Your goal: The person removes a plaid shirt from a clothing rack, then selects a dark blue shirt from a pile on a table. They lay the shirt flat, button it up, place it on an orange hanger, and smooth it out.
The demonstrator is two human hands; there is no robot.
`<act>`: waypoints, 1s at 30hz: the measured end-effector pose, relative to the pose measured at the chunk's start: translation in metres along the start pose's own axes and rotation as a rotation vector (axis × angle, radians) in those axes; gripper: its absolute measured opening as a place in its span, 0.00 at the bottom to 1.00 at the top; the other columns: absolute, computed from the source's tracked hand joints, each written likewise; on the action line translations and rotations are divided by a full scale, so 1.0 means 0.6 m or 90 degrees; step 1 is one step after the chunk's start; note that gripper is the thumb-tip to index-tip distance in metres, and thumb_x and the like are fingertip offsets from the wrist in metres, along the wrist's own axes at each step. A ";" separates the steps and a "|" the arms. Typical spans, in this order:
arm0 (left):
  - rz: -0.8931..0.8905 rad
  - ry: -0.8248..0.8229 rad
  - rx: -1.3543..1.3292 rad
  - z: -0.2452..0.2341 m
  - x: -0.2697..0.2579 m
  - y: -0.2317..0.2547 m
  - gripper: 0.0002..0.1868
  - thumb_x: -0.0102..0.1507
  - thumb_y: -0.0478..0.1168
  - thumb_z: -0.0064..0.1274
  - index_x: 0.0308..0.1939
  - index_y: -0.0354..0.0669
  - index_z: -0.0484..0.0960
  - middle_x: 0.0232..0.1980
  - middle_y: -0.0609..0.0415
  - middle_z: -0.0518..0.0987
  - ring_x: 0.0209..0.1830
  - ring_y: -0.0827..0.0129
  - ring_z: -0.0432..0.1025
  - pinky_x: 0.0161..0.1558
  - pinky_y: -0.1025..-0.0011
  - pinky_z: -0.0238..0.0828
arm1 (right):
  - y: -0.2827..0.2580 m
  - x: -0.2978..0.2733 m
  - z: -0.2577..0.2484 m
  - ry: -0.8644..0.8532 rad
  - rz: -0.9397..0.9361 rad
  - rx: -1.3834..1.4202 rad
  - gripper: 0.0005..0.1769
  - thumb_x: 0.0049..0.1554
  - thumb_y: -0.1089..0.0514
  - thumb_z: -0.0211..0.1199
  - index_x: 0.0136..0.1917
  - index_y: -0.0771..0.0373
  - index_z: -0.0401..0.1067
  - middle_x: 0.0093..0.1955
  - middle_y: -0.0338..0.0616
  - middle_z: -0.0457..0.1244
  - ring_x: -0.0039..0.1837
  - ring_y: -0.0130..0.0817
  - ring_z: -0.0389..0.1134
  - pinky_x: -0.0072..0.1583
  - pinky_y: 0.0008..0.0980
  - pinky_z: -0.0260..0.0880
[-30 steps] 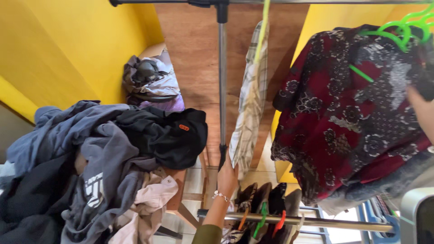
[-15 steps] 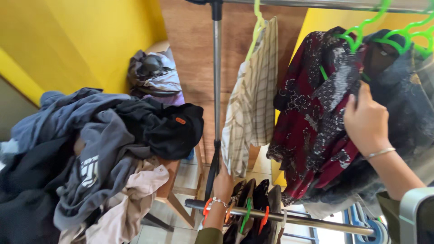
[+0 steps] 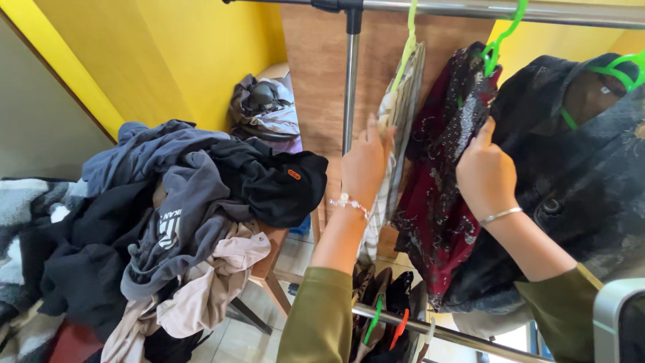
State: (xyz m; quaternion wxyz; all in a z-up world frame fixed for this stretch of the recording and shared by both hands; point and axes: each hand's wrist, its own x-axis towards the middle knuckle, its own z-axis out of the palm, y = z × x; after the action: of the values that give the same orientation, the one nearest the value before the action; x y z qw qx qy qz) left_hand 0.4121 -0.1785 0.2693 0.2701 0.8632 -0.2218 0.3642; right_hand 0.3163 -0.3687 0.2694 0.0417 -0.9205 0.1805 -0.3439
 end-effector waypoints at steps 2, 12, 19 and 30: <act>0.093 0.033 0.187 0.013 0.014 -0.011 0.19 0.71 0.42 0.46 0.61 0.32 0.72 0.37 0.52 0.81 0.28 0.63 0.80 0.26 0.69 0.75 | -0.005 0.005 0.008 -0.001 -0.007 -0.001 0.34 0.62 0.62 0.52 0.77 0.82 0.54 0.34 0.62 0.66 0.35 0.57 0.70 0.39 0.49 0.72; 0.101 0.142 0.541 0.017 0.016 -0.040 0.11 0.69 0.42 0.49 0.43 0.37 0.78 0.24 0.66 0.72 0.18 0.77 0.75 0.20 0.79 0.70 | -0.029 0.009 0.011 -0.016 -0.027 -0.002 0.37 0.58 0.62 0.54 0.76 0.82 0.54 0.33 0.59 0.66 0.33 0.54 0.70 0.36 0.46 0.73; 0.081 0.168 0.477 -0.012 0.002 -0.044 0.11 0.67 0.41 0.49 0.48 0.40 0.79 0.27 0.64 0.73 0.19 0.75 0.74 0.21 0.78 0.70 | -0.033 0.005 -0.050 -0.020 -0.019 0.168 0.41 0.64 0.42 0.59 0.74 0.79 0.58 0.33 0.61 0.67 0.38 0.58 0.71 0.42 0.49 0.71; 0.100 0.251 0.096 -0.083 -0.047 0.083 0.33 0.65 0.58 0.55 0.69 0.47 0.73 0.72 0.40 0.68 0.58 0.49 0.68 0.60 0.55 0.69 | 0.137 -0.002 -0.141 0.219 -0.126 -0.054 0.25 0.65 0.46 0.70 0.66 0.62 0.71 0.56 0.56 0.67 0.62 0.56 0.67 0.61 0.49 0.65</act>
State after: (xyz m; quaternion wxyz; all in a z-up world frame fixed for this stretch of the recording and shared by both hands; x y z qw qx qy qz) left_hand 0.3401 -0.1795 0.2924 0.2141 0.7731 -0.2031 0.5614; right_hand 0.2361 -0.4408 0.3164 -0.0626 -0.8623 0.1080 -0.4907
